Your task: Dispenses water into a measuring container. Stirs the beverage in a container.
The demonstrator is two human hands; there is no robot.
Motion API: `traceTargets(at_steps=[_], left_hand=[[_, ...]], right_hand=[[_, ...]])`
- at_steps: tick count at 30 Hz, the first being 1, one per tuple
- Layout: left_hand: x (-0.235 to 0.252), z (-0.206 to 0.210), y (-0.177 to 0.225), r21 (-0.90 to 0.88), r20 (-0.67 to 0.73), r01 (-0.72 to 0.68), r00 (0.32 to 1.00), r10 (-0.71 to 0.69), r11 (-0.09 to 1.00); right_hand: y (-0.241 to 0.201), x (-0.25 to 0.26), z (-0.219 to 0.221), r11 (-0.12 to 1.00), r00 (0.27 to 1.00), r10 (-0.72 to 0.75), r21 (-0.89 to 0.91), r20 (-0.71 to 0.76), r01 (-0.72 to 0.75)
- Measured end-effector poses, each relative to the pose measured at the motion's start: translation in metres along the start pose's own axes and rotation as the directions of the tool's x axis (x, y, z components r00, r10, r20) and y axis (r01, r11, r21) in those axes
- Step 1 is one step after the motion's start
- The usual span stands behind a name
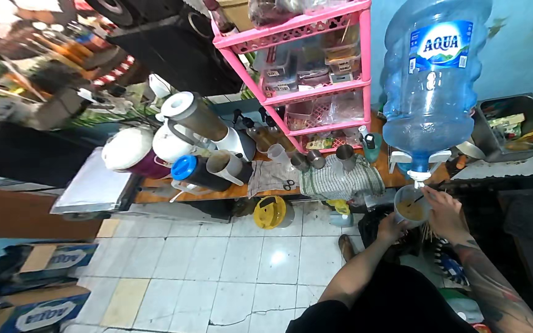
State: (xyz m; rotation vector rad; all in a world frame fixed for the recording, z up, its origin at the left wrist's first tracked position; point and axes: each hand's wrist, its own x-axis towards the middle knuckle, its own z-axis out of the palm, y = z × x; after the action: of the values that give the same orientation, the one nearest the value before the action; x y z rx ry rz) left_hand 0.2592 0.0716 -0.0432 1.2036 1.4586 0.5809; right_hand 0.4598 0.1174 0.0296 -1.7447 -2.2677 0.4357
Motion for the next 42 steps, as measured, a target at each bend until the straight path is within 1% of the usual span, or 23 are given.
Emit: traceTargets(at_steps=[4,17,24,31,37,42], left_hand=[[0.0001,-0.0002,-0.001,0.018,-0.015,-0.019,1.0,0.019,1.0],[-0.0025,0.0002,0.0014,-0.029,-0.029,0.009,1.0,-0.009,1.0],[-0.0027,0.0018,-0.0031,-0.056,-0.048,-0.015,0.999,0.012,0.998],[-0.0026,0.0017,-0.0025,-0.074,-0.045,0.003,0.999,-0.006,0.997],[-0.0013,0.0019,-0.0043,-0.047,-0.046,-0.002,0.999,0.0,0.999],[-0.0026,0.0012,-0.0039,-0.058,-0.046,0.031,0.998,-0.034,0.998]], right_hand=[[-0.0015,0.0,-0.0017,1.0,1.0,-0.002,0.011,0.002,0.002],[-0.0043,0.0003,-0.0031,1.0,1.0,0.011,0.028,0.005,-0.011],[-0.0011,-0.0005,0.0007,1.0,1.0,-0.014,0.014,-0.008,0.014],[-0.0014,-0.0006,-0.0003,0.999,1.0,-0.022,0.033,-0.014,0.023],[-0.0025,-0.0003,-0.0003,0.999,0.999,-0.027,0.037,-0.027,0.028],[-0.0025,0.0001,-0.0003,0.999,0.999,-0.031,0.044,-0.039,0.033]])
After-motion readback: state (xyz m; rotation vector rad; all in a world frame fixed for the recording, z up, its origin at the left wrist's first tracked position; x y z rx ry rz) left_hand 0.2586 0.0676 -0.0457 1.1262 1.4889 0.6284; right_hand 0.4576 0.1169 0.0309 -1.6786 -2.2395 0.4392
